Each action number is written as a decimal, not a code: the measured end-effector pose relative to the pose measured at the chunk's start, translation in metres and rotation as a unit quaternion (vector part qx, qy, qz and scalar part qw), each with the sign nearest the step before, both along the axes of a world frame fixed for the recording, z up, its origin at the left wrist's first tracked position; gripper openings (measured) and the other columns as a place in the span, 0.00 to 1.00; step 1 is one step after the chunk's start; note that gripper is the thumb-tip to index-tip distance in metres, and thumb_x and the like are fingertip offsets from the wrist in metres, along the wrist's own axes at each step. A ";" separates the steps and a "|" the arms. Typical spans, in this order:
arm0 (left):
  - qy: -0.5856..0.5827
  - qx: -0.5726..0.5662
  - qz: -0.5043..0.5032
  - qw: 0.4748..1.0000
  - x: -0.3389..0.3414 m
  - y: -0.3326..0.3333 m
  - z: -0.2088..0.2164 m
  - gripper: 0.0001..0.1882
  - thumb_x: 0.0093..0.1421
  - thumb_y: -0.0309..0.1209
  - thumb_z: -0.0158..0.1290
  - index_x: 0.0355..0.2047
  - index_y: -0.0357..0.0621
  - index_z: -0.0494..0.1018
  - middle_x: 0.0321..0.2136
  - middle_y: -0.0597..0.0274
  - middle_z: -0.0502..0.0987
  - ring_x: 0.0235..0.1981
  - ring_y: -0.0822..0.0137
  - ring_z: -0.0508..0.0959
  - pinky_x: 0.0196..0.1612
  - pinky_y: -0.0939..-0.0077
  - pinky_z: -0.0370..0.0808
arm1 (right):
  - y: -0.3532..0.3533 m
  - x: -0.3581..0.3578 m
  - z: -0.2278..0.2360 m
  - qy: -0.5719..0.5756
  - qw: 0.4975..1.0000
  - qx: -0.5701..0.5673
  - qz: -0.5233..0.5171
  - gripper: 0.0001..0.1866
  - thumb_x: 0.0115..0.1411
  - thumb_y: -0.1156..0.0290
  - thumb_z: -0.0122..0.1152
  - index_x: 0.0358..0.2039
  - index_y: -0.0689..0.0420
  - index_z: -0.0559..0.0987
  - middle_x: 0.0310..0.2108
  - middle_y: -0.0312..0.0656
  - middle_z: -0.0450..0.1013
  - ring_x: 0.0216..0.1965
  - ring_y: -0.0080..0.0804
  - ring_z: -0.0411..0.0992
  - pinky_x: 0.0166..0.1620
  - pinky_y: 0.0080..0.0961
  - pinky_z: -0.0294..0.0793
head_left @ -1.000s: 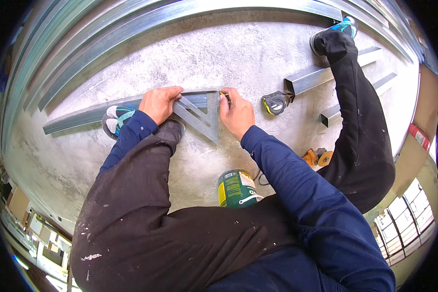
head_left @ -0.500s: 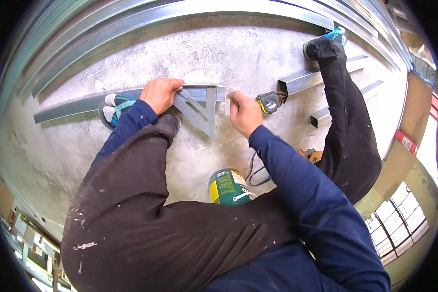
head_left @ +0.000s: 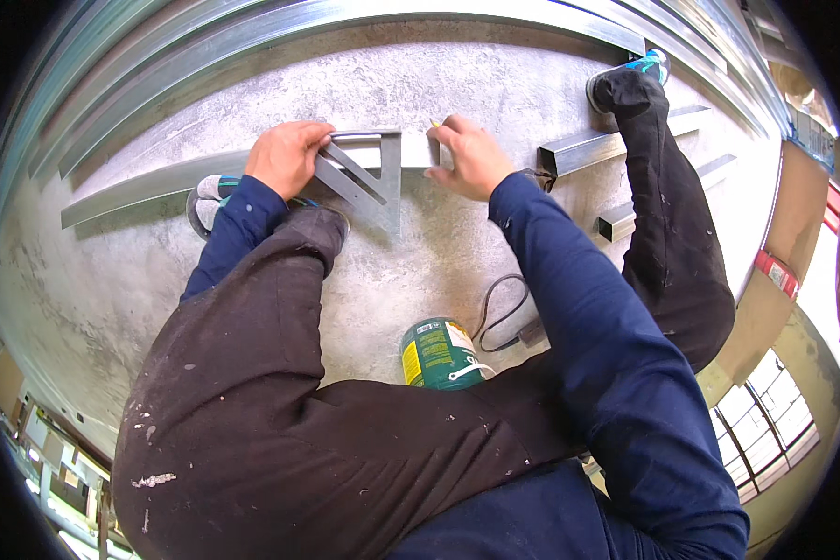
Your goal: Measuring and cutting metal beams with a square and an angle grinder.
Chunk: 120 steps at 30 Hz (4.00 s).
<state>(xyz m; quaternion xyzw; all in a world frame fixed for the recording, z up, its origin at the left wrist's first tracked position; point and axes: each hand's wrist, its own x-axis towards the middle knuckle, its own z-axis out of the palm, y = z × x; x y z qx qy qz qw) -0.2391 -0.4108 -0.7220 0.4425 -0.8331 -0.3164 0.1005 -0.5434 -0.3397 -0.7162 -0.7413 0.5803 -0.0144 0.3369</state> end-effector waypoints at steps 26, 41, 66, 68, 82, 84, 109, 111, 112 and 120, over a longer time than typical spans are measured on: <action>-0.084 0.053 -0.003 0.995 0.008 0.017 0.016 0.12 0.61 0.30 0.54 0.44 0.47 0.80 0.33 0.54 0.81 0.33 0.48 0.81 0.36 0.58 0.78 | 0.026 0.008 -0.023 -0.023 0.946 -0.042 -0.320 0.19 0.58 0.58 0.68 0.41 0.61 0.82 0.36 0.52 0.75 0.36 0.48 0.76 0.44 0.42 0.75; -0.041 0.090 -0.007 0.995 -0.031 0.011 0.001 0.10 0.62 0.29 0.54 0.42 0.45 0.81 0.35 0.51 0.82 0.36 0.47 0.81 0.39 0.58 0.78 | 0.051 0.053 -0.013 -0.225 0.891 -0.066 -0.389 0.14 0.61 0.74 0.60 0.48 0.57 0.75 0.34 0.51 0.79 0.33 0.49 0.79 0.36 0.37 0.78; -0.062 0.124 -0.030 0.990 -0.034 0.008 0.002 0.12 0.61 0.26 0.52 0.45 0.45 0.80 0.37 0.50 0.82 0.37 0.47 0.81 0.40 0.59 0.79 | 0.043 0.045 -0.013 -0.139 0.916 -0.028 -0.374 0.08 0.61 0.71 0.59 0.40 0.56 0.81 0.31 0.51 0.79 0.32 0.52 0.78 0.36 0.40 0.78; -0.063 0.117 -0.029 0.991 -0.034 0.008 0.001 0.12 0.61 0.26 0.52 0.44 0.44 0.80 0.37 0.50 0.82 0.38 0.47 0.81 0.40 0.59 0.79 | 0.042 0.045 -0.014 -0.158 0.915 -0.068 -0.364 0.08 0.60 0.71 0.59 0.40 0.56 0.81 0.31 0.51 0.79 0.32 0.51 0.79 0.36 0.40 0.78; -0.063 0.130 -0.011 0.990 -0.033 0.011 0.001 0.12 0.62 0.28 0.54 0.45 0.46 0.80 0.36 0.48 0.81 0.37 0.45 0.81 0.40 0.58 0.78 | 0.035 0.041 -0.012 -0.150 0.919 -0.068 -0.358 0.08 0.59 0.72 0.59 0.38 0.56 0.81 0.30 0.52 0.79 0.32 0.53 0.78 0.36 0.41 0.77; -0.066 0.134 -0.013 0.989 -0.033 0.010 0.001 0.12 0.62 0.28 0.54 0.45 0.46 0.80 0.35 0.48 0.81 0.38 0.45 0.81 0.40 0.57 0.78 | 0.036 0.039 -0.009 -0.169 0.920 -0.061 -0.347 0.08 0.60 0.71 0.59 0.39 0.57 0.81 0.30 0.52 0.78 0.32 0.53 0.78 0.36 0.41 0.77; 0.010 0.057 0.029 0.998 0.006 0.023 -0.005 0.13 0.58 0.22 0.51 0.42 0.37 0.79 0.33 0.48 0.81 0.35 0.45 0.80 0.40 0.59 0.77 | 0.007 -0.002 -0.007 -0.068 0.996 -0.034 -0.054 0.31 0.48 0.70 0.73 0.54 0.59 0.73 0.51 0.53 0.68 0.52 0.53 0.69 0.54 0.40 0.73; 0.006 0.061 0.023 0.998 0.007 0.022 -0.004 0.12 0.58 0.21 0.51 0.42 0.37 0.79 0.33 0.47 0.81 0.35 0.45 0.80 0.40 0.58 0.77 | 0.000 -0.002 -0.007 -0.057 0.998 -0.024 -0.031 0.32 0.48 0.69 0.73 0.54 0.60 0.73 0.49 0.53 0.68 0.52 0.52 0.69 0.53 0.40 0.73; -0.003 0.063 0.034 0.997 0.008 0.021 -0.004 0.12 0.58 0.21 0.51 0.42 0.37 0.79 0.33 0.47 0.81 0.35 0.45 0.80 0.40 0.58 0.77 | -0.006 -0.003 -0.008 -0.063 0.998 -0.020 -0.004 0.31 0.47 0.69 0.73 0.53 0.61 0.74 0.48 0.53 0.69 0.51 0.52 0.70 0.53 0.40 0.73; -0.022 0.031 0.058 0.998 0.012 -0.013 -0.002 0.14 0.59 0.24 0.51 0.44 0.42 0.80 0.35 0.48 0.81 0.38 0.46 0.81 0.42 0.59 0.77 | -0.074 -0.018 -0.005 -0.025 0.993 0.049 0.105 0.28 0.52 0.64 0.72 0.51 0.64 0.77 0.45 0.56 0.70 0.48 0.55 0.71 0.52 0.41 0.73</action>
